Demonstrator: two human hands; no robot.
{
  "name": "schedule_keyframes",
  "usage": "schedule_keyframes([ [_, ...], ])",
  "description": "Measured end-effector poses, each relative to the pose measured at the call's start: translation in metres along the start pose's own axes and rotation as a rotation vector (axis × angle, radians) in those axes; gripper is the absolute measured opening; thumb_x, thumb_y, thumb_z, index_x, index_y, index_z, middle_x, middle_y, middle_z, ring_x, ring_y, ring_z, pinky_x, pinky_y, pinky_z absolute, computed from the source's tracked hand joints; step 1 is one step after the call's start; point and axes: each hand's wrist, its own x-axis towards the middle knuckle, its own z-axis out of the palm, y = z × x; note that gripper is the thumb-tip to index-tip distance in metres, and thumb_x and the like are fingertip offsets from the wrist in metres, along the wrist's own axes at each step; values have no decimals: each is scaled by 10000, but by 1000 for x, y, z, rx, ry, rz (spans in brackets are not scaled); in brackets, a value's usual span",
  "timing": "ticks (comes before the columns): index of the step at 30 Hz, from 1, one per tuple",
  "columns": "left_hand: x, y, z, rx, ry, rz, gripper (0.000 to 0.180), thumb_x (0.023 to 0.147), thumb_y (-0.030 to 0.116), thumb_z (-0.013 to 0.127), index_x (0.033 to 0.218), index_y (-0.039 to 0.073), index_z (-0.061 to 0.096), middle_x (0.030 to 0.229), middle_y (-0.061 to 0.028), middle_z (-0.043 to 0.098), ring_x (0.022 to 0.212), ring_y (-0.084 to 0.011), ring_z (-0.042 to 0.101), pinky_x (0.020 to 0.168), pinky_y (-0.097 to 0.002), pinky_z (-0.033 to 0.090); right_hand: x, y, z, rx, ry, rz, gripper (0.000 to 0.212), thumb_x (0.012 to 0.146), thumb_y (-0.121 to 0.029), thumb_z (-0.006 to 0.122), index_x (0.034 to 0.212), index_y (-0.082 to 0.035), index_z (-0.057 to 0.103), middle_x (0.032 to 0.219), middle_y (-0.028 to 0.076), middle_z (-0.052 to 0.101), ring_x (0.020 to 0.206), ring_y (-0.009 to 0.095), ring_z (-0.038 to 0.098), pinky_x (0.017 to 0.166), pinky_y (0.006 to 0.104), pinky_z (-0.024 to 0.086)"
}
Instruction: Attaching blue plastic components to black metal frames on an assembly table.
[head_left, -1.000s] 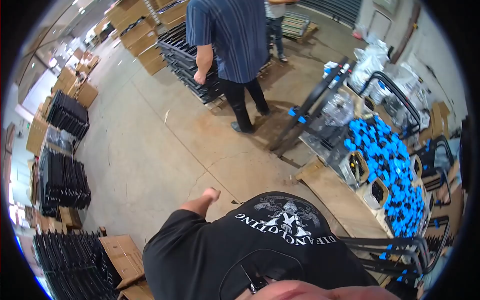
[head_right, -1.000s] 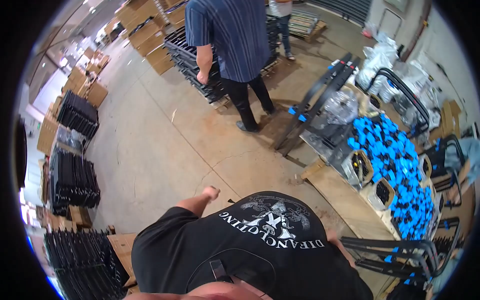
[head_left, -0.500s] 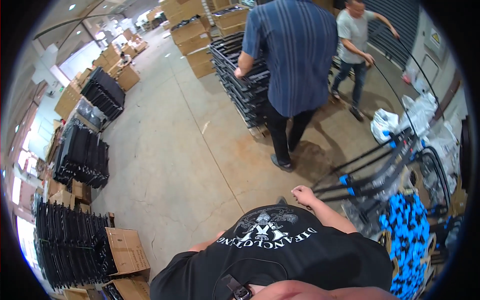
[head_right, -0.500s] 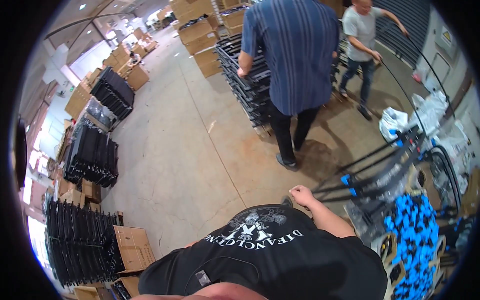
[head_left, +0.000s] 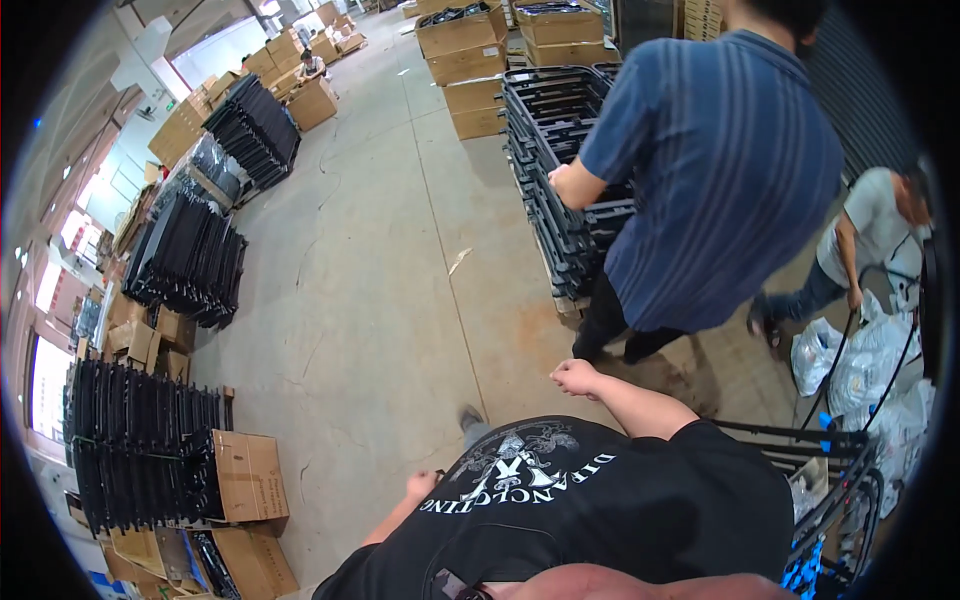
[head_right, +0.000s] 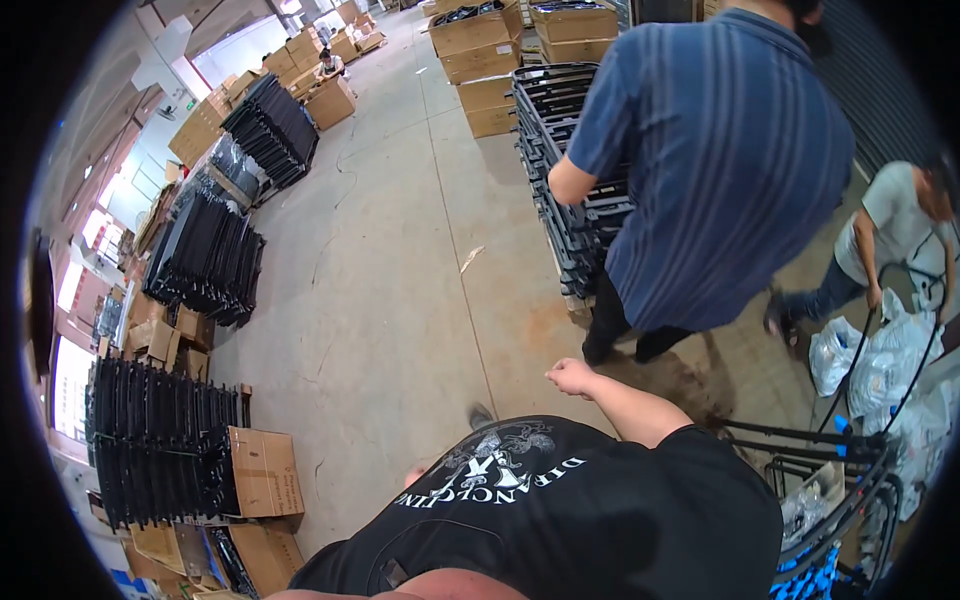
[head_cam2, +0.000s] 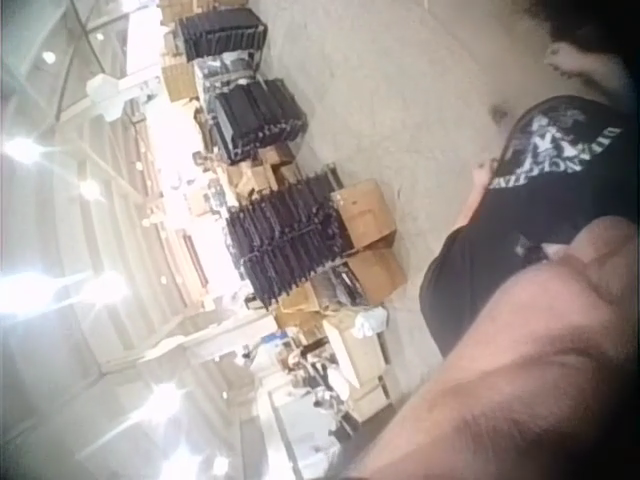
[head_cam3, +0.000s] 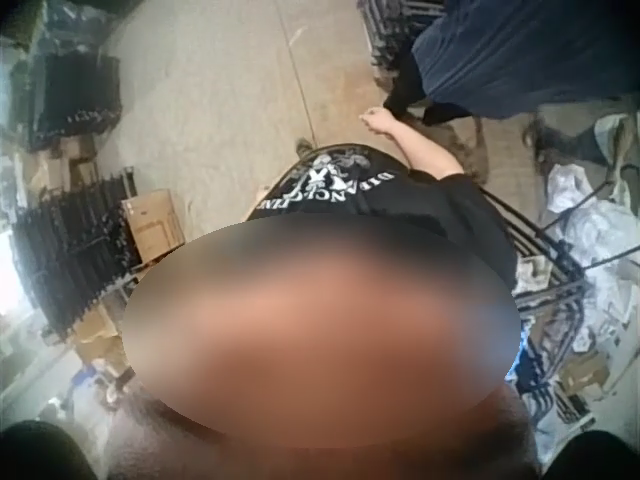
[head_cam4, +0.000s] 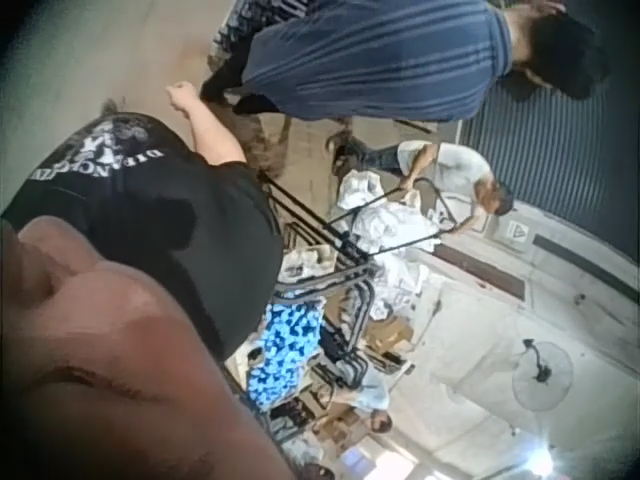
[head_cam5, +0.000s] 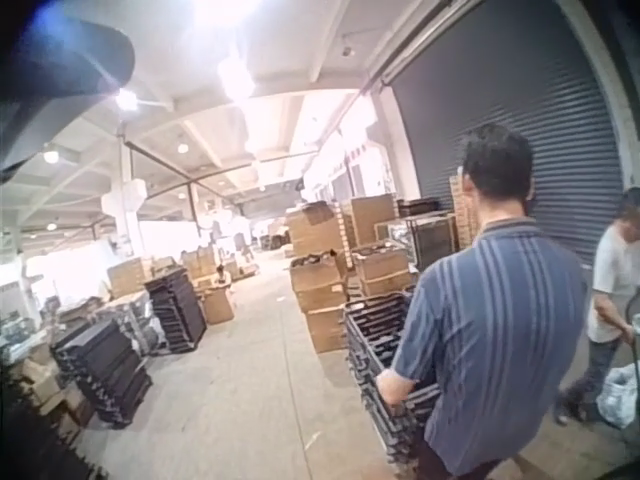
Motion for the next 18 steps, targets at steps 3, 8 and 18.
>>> schedule_keyframes([
  [3,79,-56,-6,90,-54,49,266,830,312,693,891,54,712,924,-161,740,766,-321,710,688,-417,569,58,-57,5,-54,37,-10,281,950,-308,668,1005,-32,660,764,24,632,581,118,560,515,292,479],
  [8,265,-90,-132,384,-159,209,264,843,310,667,892,57,722,933,-168,741,815,-340,714,708,-424,570,156,-111,10,-76,152,-13,272,945,-312,673,978,-41,677,752,34,648,580,131,588,532,298,498],
  [18,630,218,-265,-395,-180,-60,88,944,154,565,962,84,615,645,-39,549,541,-165,528,463,-335,403,251,-73,18,-430,222,234,487,825,-493,715,980,-33,741,960,210,734,931,369,711,834,438,550],
])
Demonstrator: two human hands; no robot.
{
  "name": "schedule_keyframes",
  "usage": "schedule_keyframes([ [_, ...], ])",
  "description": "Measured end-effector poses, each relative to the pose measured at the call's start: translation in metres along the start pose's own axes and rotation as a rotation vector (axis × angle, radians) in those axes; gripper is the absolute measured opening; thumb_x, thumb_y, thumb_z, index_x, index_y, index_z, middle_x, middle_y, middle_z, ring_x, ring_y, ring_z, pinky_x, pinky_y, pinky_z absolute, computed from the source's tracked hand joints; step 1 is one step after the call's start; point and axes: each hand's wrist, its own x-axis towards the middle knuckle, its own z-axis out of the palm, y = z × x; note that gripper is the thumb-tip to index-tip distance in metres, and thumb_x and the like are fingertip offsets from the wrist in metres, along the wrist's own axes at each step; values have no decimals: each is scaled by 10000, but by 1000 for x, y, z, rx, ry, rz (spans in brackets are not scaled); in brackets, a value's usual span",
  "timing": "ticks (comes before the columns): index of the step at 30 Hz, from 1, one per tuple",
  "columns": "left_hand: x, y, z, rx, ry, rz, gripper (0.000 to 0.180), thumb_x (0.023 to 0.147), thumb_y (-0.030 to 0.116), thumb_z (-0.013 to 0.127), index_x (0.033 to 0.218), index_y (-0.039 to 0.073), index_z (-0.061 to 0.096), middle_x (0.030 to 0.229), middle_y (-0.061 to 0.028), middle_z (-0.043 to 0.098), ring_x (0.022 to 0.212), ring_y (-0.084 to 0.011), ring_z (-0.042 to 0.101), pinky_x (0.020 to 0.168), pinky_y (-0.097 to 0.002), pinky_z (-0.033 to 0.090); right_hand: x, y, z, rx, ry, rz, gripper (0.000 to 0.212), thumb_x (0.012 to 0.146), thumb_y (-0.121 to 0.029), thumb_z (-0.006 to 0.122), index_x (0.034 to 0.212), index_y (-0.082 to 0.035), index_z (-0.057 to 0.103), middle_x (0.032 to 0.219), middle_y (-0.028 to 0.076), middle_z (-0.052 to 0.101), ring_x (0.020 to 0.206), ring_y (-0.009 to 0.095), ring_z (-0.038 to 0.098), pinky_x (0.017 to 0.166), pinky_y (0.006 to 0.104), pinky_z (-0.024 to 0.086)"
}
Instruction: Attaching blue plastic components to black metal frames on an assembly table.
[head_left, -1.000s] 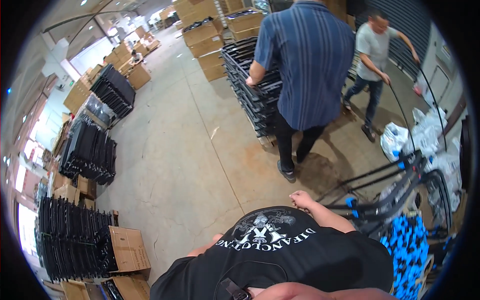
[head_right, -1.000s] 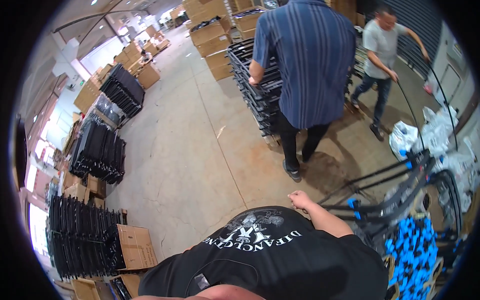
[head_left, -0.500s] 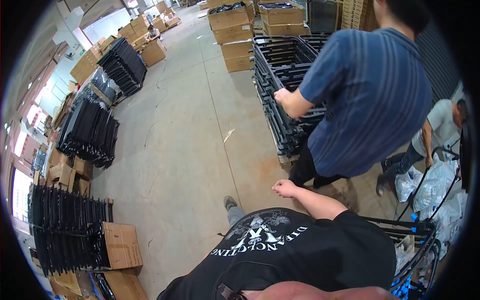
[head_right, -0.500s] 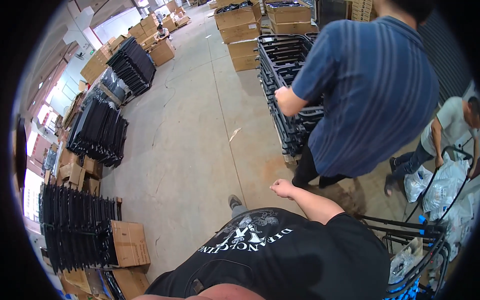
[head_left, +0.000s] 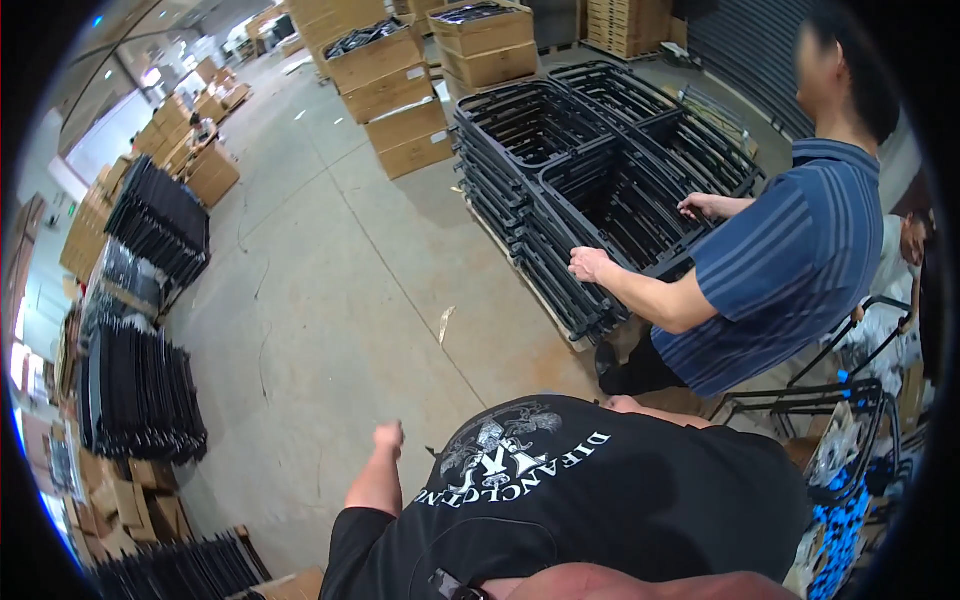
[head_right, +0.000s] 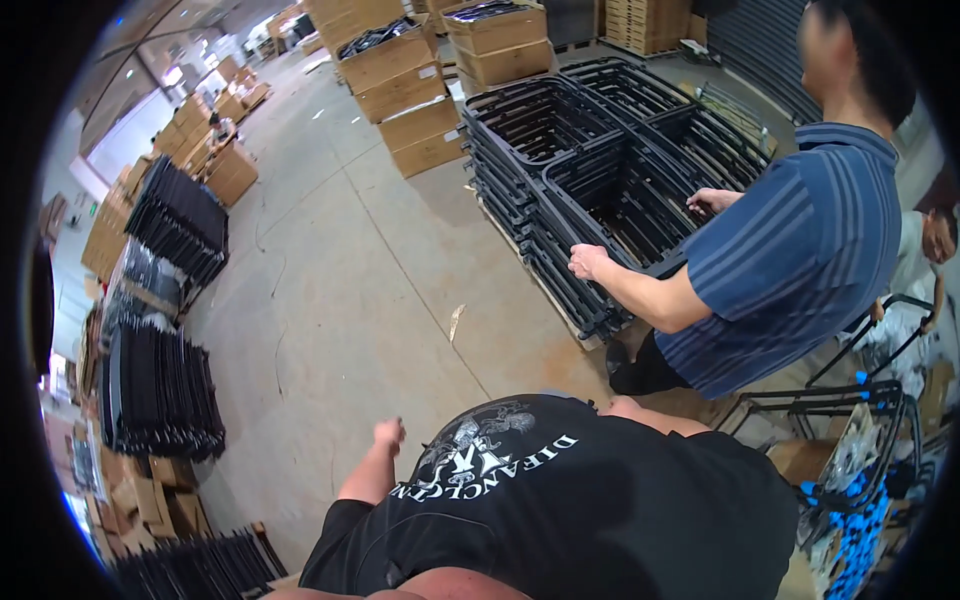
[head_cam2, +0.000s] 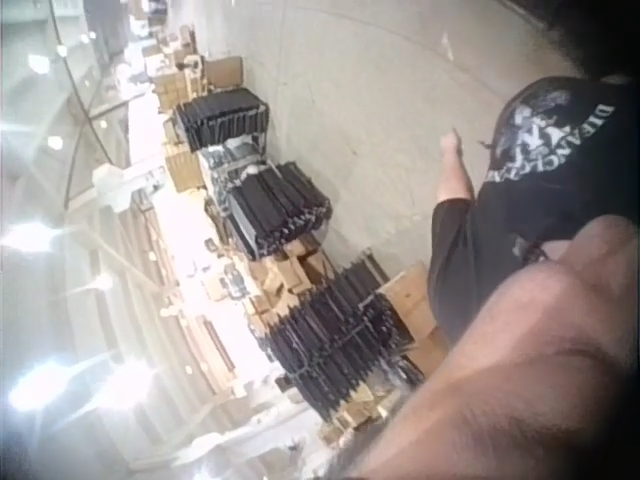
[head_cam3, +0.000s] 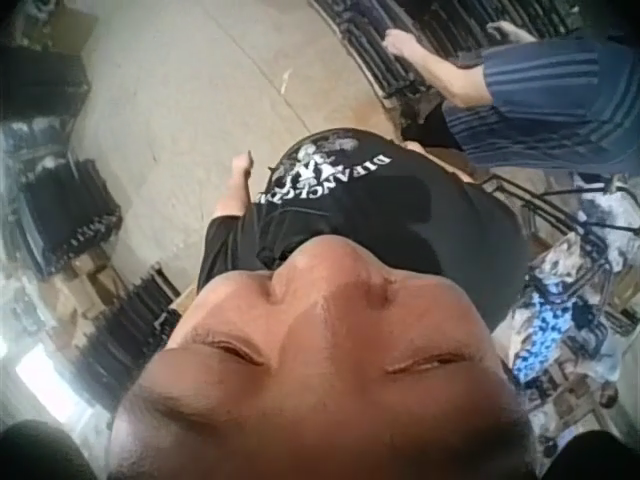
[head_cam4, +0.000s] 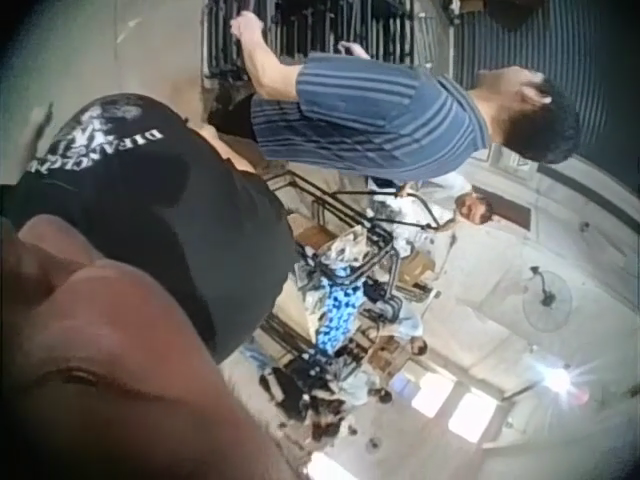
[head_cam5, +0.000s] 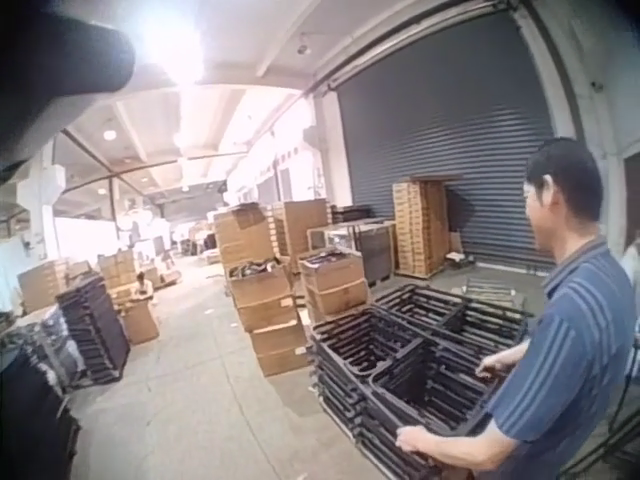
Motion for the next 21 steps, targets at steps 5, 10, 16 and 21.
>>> schedule_keyframes([
  [5,44,213,53,-153,-130,231,95,949,139,598,995,56,599,677,-7,558,574,-111,535,481,-255,406,93,-61,-6,72,134,-52,436,832,-452,699,979,-44,749,958,194,740,916,358,712,824,426,551],
  [10,86,260,66,601,-282,497,318,886,329,712,1094,88,723,975,-101,762,892,-193,715,819,-328,558,183,-130,-16,115,238,-139,376,842,-399,678,977,-58,759,955,173,748,897,344,714,811,412,551],
  [16,181,319,23,954,-259,589,328,888,302,688,1137,90,709,1009,-96,763,917,-210,717,804,-331,563,258,-187,-74,83,376,-193,312,854,-337,654,976,-75,771,952,148,757,875,328,716,796,395,552],
  [21,299,427,18,1262,-344,716,320,893,292,674,1139,89,707,997,-92,762,910,-210,718,790,-332,563,295,-241,-108,795,474,160,346,833,-379,687,918,-56,777,803,97,746,753,218,694,695,350,520],
])
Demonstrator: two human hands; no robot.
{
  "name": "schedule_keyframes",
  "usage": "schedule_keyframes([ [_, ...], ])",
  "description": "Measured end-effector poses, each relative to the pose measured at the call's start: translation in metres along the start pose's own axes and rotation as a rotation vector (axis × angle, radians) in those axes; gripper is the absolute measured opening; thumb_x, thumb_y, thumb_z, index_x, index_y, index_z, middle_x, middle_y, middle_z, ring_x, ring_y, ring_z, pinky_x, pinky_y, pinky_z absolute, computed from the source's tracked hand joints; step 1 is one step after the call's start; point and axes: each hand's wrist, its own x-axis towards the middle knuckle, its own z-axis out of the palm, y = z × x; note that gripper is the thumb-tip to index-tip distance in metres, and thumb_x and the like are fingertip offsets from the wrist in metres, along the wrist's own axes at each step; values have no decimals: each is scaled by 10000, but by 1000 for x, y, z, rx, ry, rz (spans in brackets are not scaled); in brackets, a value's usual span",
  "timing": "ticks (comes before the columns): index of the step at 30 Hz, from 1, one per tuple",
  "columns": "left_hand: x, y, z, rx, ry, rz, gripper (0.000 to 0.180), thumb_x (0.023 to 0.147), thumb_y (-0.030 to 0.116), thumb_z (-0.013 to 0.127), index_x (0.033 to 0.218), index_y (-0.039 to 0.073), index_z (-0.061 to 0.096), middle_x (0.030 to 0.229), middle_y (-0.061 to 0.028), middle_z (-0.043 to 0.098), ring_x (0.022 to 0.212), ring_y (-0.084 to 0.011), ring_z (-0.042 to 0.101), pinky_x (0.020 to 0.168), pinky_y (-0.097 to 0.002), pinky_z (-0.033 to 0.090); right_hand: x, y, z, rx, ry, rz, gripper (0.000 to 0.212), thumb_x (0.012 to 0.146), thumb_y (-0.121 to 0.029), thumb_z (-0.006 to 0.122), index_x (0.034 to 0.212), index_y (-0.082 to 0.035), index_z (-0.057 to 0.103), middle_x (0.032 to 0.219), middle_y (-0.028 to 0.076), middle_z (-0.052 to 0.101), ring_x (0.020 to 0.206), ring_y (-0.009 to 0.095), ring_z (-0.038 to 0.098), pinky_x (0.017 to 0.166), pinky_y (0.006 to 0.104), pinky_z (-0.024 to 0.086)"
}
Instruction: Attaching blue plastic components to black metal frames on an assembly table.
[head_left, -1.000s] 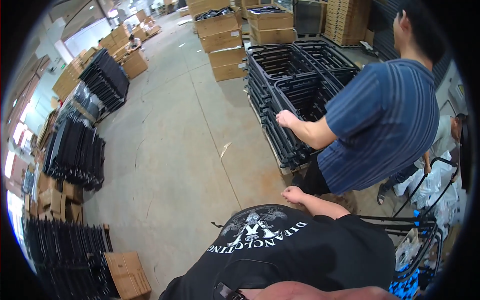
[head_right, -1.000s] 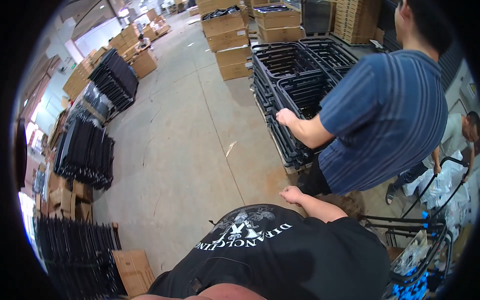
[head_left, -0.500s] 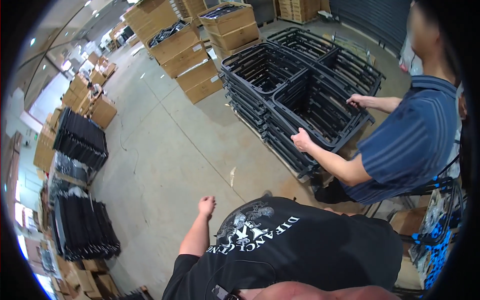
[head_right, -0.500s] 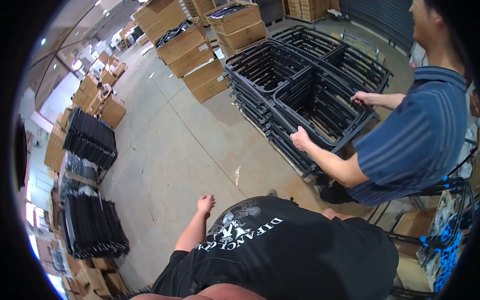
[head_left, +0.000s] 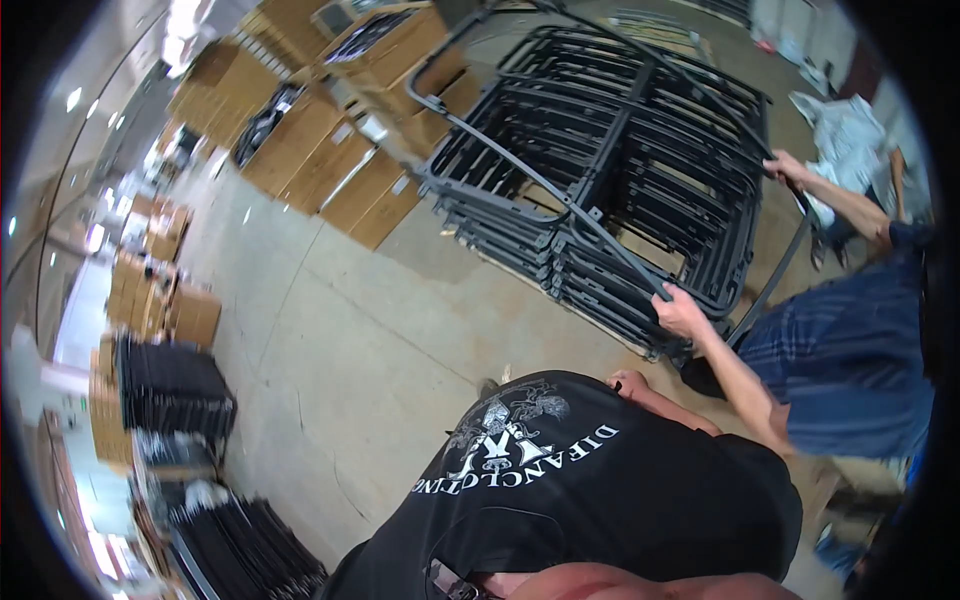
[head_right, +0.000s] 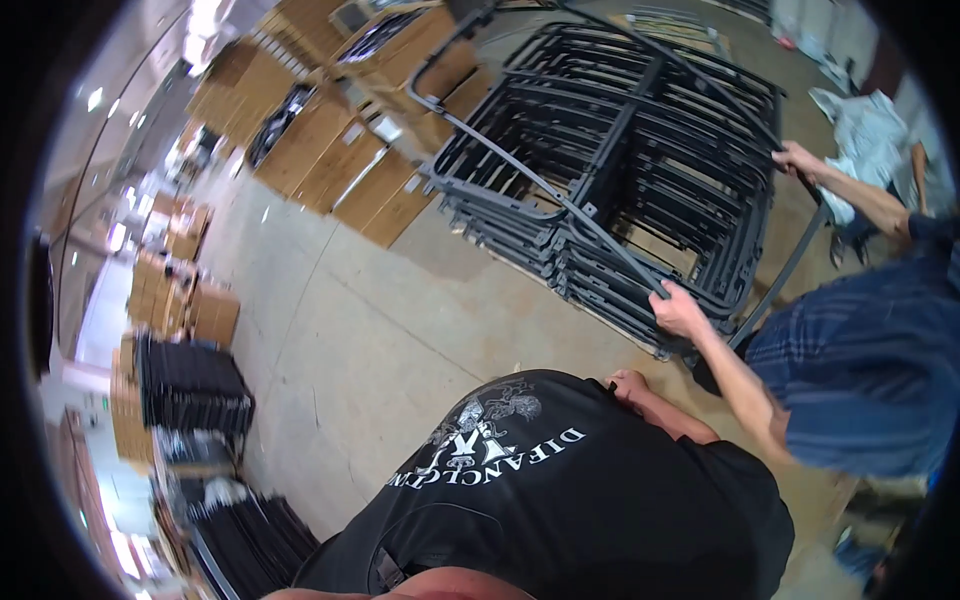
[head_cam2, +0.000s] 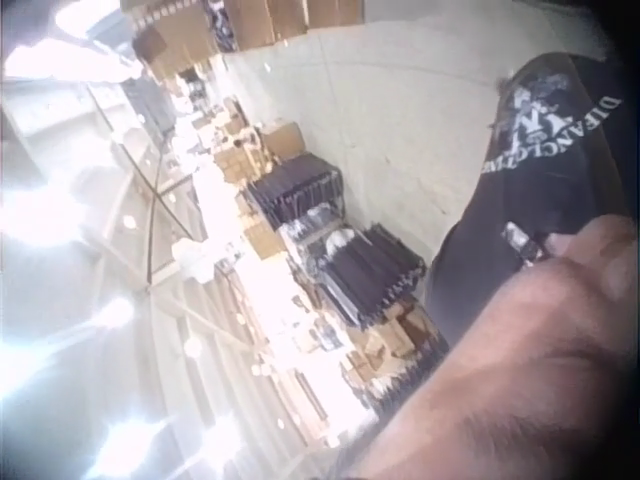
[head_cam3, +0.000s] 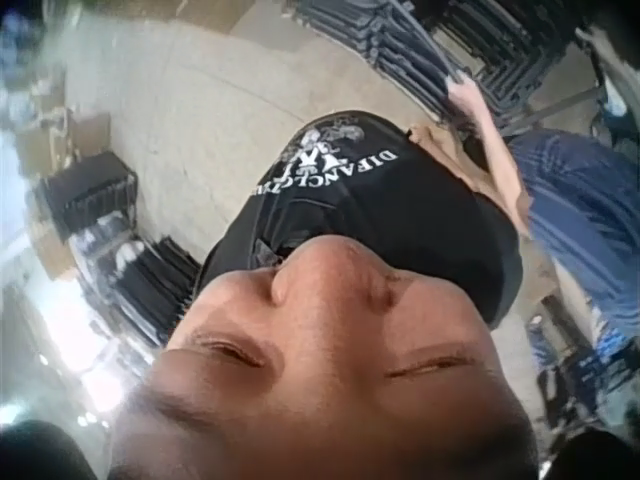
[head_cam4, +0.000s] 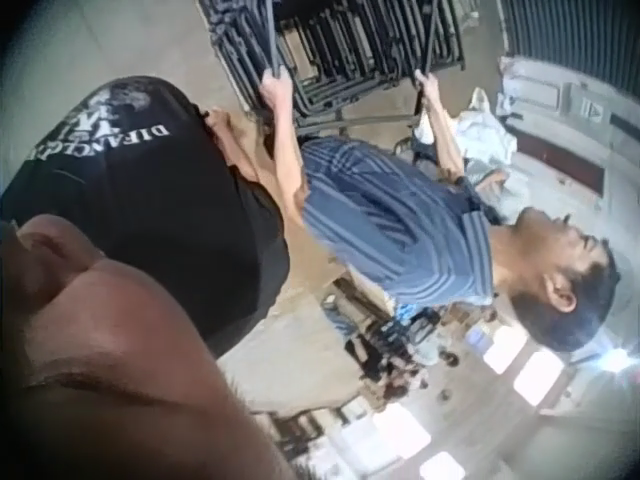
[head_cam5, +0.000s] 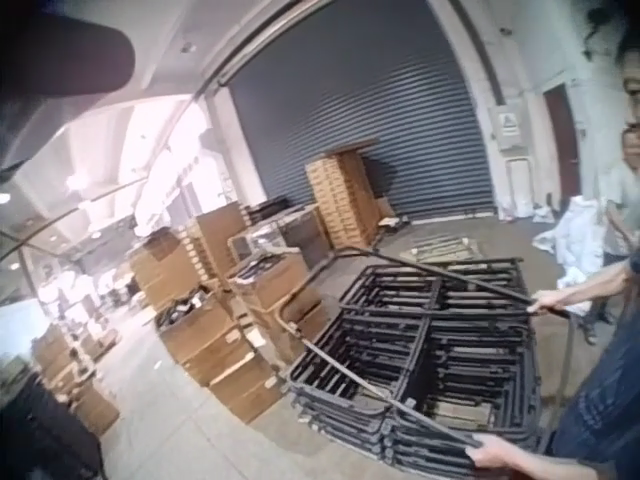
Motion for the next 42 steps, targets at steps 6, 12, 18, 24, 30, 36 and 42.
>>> schedule_keyframes([
  [6,192,-35,-112,385,-134,312,311,900,279,657,1141,88,705,984,-87,760,902,-210,718,774,-334,563,17,-58,18,-7,193,296,310,793,-298,656,609,-48,656,551,90,592,526,241,601,540,409,465],
  [12,394,-11,-230,-328,-107,41,165,958,224,574,991,85,657,804,-56,677,713,-161,644,613,-333,500,92,-191,33,49,341,-30,267,871,-313,667,854,-49,705,744,100,690,670,210,638,636,373,509],
  [18,467,227,-337,-957,-91,148,157,927,187,642,973,38,620,780,-35,626,664,-120,581,551,-266,450,144,-307,-99,229,620,-103,156,916,-212,719,961,-64,701,796,49,693,730,145,627,690,325,523],
  [24,452,342,-297,-911,-219,402,158,1014,201,560,992,68,642,875,-49,668,762,-145,627,679,-288,509,290,-312,-300,328,765,-31,201,903,-236,727,928,-38,706,794,65,694,777,154,643,737,325,520],
  [30,439,301,-263,-689,-308,50,301,1044,330,565,972,53,657,863,-39,688,744,-136,631,673,-290,519,436,-357,-443,-469,854,-22,583,808,-303,744,1327,-102,570,1369,170,561,1294,356,519,1085,460,413],
  [36,413,242,-253,-148,-217,-285,472,873,417,701,1084,-3,749,1040,-140,767,952,-214,716,882,-351,548,518,-333,-502,-649,652,257,450,872,-206,619,1302,-97,542,1244,174,684,1225,339,615,1059,499,423],
  [42,427,159,-225,-240,-380,-349,552,846,487,708,1122,11,750,1099,-138,761,1047,-231,712,931,-370,544,524,-330,-513,-723,560,216,542,872,-310,700,1316,-53,525,1229,193,689,1152,327,661,997,467,502],
])
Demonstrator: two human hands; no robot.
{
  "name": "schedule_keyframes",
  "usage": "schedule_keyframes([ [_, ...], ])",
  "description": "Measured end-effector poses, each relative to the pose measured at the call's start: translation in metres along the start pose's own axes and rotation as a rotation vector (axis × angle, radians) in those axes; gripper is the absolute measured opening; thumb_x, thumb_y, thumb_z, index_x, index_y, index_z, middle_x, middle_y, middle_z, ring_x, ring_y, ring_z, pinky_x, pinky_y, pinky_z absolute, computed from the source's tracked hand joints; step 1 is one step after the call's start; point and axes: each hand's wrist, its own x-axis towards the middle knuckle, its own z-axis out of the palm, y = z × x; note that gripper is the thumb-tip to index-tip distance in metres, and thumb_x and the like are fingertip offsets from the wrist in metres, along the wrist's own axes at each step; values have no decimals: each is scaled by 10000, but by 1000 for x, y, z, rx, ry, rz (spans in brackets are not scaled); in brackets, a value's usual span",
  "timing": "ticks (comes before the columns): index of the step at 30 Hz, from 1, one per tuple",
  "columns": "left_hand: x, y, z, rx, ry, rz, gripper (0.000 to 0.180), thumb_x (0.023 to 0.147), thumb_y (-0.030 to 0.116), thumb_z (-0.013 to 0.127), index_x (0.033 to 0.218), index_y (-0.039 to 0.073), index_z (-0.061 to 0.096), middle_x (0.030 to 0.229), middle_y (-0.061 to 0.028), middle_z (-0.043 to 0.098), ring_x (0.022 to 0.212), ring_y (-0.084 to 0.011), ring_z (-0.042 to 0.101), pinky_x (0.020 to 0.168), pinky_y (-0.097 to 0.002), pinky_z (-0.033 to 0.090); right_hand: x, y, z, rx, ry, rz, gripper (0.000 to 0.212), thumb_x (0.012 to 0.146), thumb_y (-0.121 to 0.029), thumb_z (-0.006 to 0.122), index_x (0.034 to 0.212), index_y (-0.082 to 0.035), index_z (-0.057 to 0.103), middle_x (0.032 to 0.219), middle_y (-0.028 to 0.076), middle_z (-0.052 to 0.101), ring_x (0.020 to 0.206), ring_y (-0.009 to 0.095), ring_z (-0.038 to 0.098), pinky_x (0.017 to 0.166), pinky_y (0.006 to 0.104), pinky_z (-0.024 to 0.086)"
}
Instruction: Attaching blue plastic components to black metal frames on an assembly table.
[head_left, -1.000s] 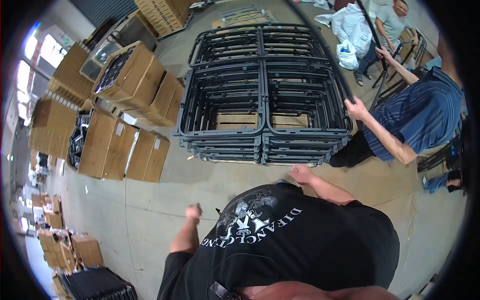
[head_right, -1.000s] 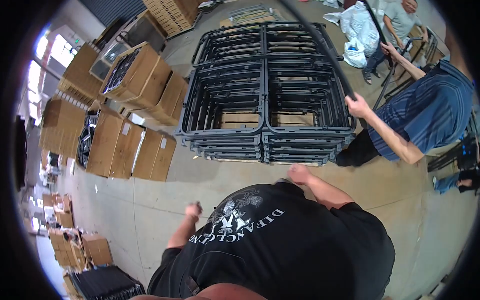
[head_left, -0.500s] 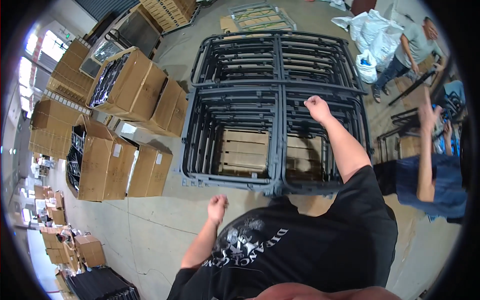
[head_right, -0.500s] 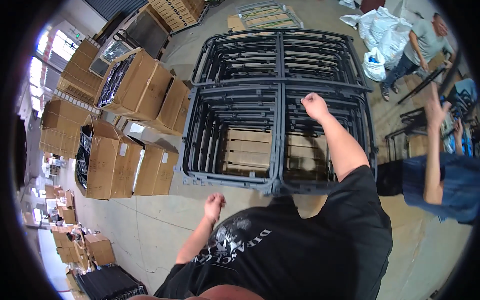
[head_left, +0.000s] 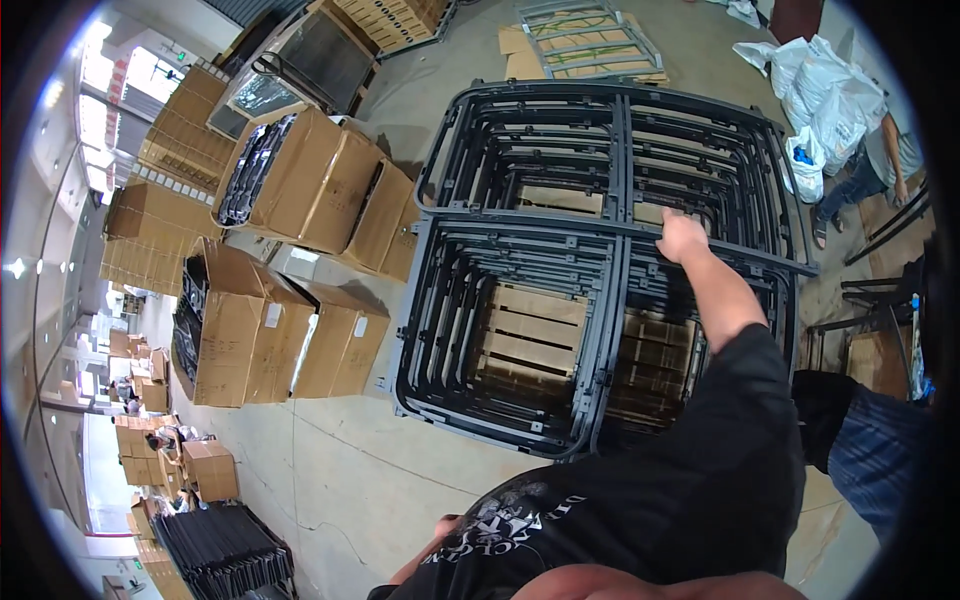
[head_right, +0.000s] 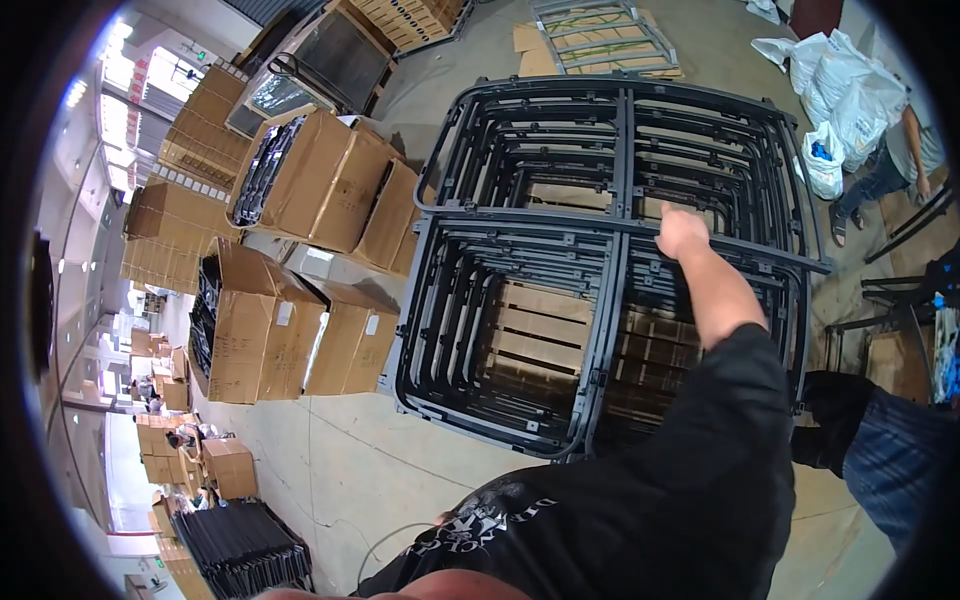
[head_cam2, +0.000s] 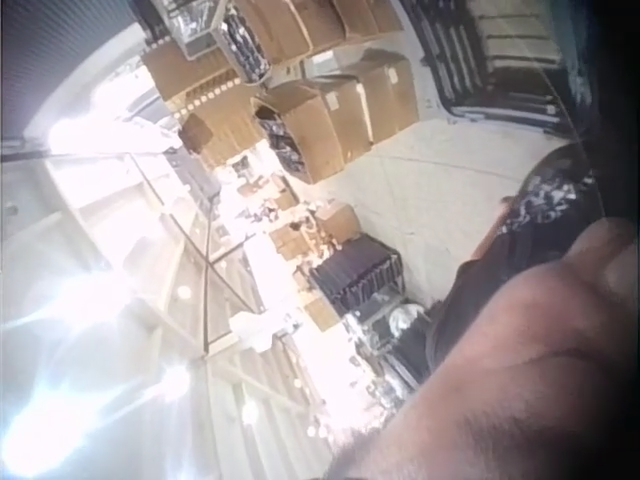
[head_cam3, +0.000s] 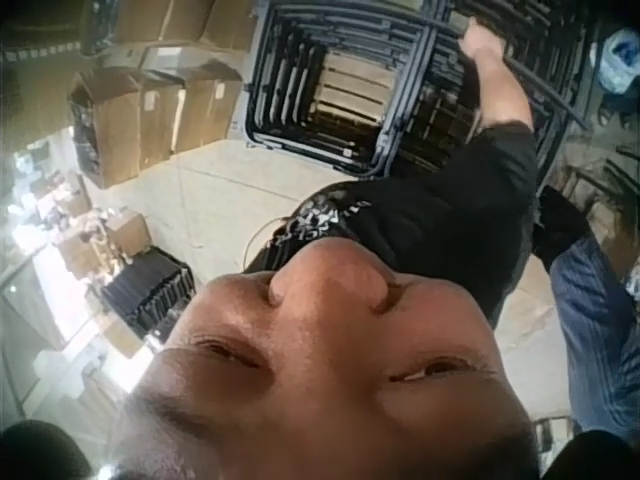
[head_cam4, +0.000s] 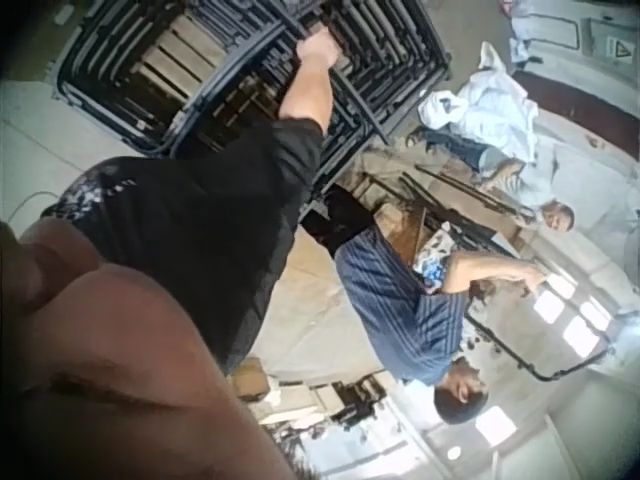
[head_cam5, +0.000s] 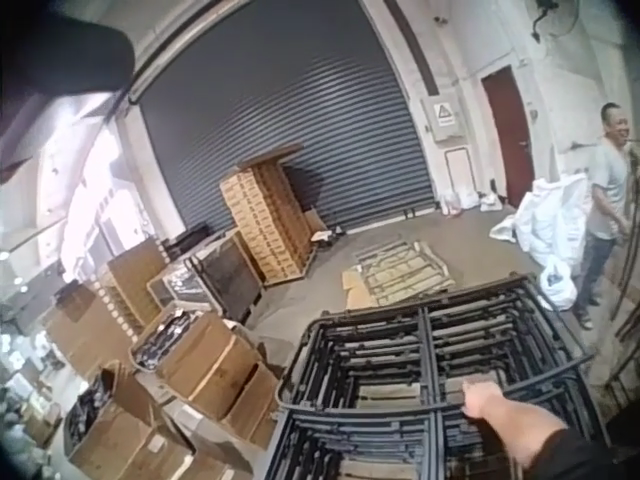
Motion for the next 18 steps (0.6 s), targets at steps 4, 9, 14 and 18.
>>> schedule_keyframes([
  [4,-6,28,30,-31,153,91,478,895,412,710,1153,10,723,1106,-149,755,1031,-237,713,892,-357,555,-33,-4,-97,-87,234,-152,361,803,-304,781,1023,-61,629,917,166,728,893,360,713,814,471,565],
  [9,-22,84,25,-23,82,269,379,922,330,707,1134,17,724,1075,-146,757,1008,-228,714,893,-344,560,-2,-17,-262,-115,595,-210,422,811,-433,760,1016,-72,685,974,160,735,946,353,706,813,476,567],
  [14,-68,147,-4,-147,133,303,242,918,249,705,988,17,713,819,-63,726,710,-129,641,678,-310,529,-65,-70,-414,-241,576,-108,591,848,-590,699,1066,-41,709,1063,203,723,1000,355,701,843,475,567],
  [18,-99,167,-28,-413,53,666,216,981,229,665,976,13,675,842,-21,689,742,-94,599,683,-256,493,-195,-82,-511,53,609,-659,618,767,-588,751,817,27,750,841,216,727,822,388,704,741,458,552],
])
